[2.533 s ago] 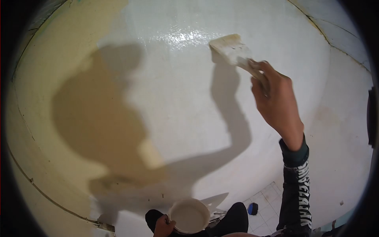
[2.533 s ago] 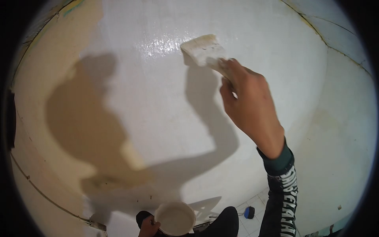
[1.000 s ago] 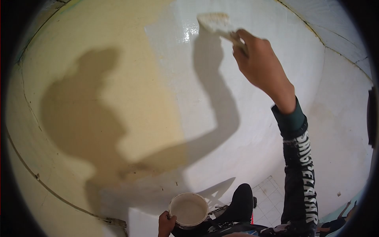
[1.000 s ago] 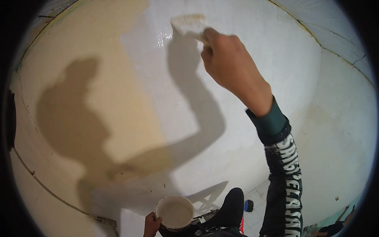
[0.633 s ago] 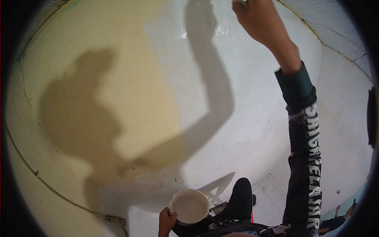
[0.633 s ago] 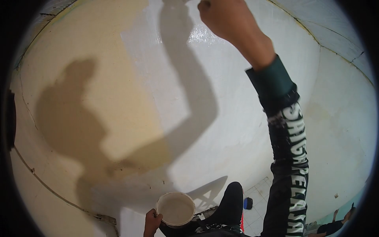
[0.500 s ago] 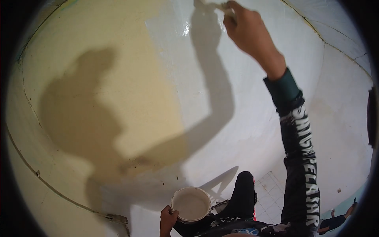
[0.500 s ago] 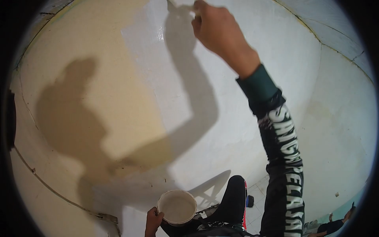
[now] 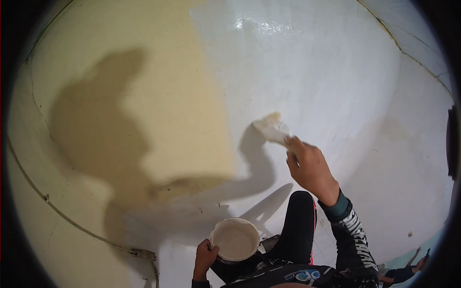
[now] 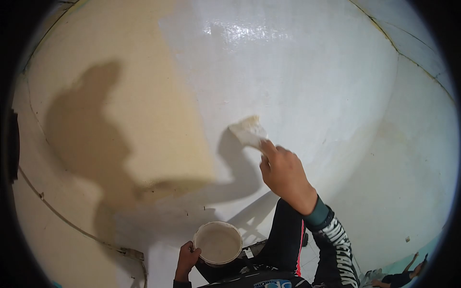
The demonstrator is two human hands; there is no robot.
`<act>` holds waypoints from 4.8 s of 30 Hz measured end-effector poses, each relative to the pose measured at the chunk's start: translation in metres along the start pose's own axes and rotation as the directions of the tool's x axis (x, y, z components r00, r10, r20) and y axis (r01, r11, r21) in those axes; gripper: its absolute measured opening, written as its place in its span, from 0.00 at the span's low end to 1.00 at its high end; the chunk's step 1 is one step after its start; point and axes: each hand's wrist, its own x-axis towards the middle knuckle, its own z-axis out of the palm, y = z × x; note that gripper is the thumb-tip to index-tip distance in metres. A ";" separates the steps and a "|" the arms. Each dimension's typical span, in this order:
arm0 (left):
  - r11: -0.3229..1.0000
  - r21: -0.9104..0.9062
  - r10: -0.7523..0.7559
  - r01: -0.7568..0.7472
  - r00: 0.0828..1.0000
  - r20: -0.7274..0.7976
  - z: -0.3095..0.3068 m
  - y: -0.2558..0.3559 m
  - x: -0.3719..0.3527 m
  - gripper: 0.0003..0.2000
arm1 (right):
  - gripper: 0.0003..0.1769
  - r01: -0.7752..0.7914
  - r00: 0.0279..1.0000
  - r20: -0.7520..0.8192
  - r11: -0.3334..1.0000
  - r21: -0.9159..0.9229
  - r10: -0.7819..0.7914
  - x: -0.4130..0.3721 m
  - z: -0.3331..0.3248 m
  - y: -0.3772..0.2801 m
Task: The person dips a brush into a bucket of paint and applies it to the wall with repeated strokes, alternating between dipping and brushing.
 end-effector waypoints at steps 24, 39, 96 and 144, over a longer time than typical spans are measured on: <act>0.961 0.197 0.231 -0.196 0.958 -0.170 0.000 -0.030 -0.011 0.15 | 0.18 -0.062 0.509 0.748 0.848 0.526 -0.426 -0.118 0.119 -0.030; 0.995 -0.100 -0.027 0.015 0.993 -0.118 0.005 0.025 -0.046 0.07 | 0.17 0.328 0.202 0.802 0.811 0.485 -0.562 -0.159 0.212 -0.072; 0.988 -0.152 -0.062 0.043 0.991 -0.122 0.006 0.019 -0.031 0.10 | 0.13 -0.952 0.085 0.965 0.267 0.152 -0.246 -0.163 0.141 0.040; 0.989 -0.023 0.142 -0.147 0.980 -0.136 0.004 -0.017 -0.017 0.10 | 0.15 0.355 0.672 -0.695 0.935 0.000 -0.255 0.280 -0.100 -0.135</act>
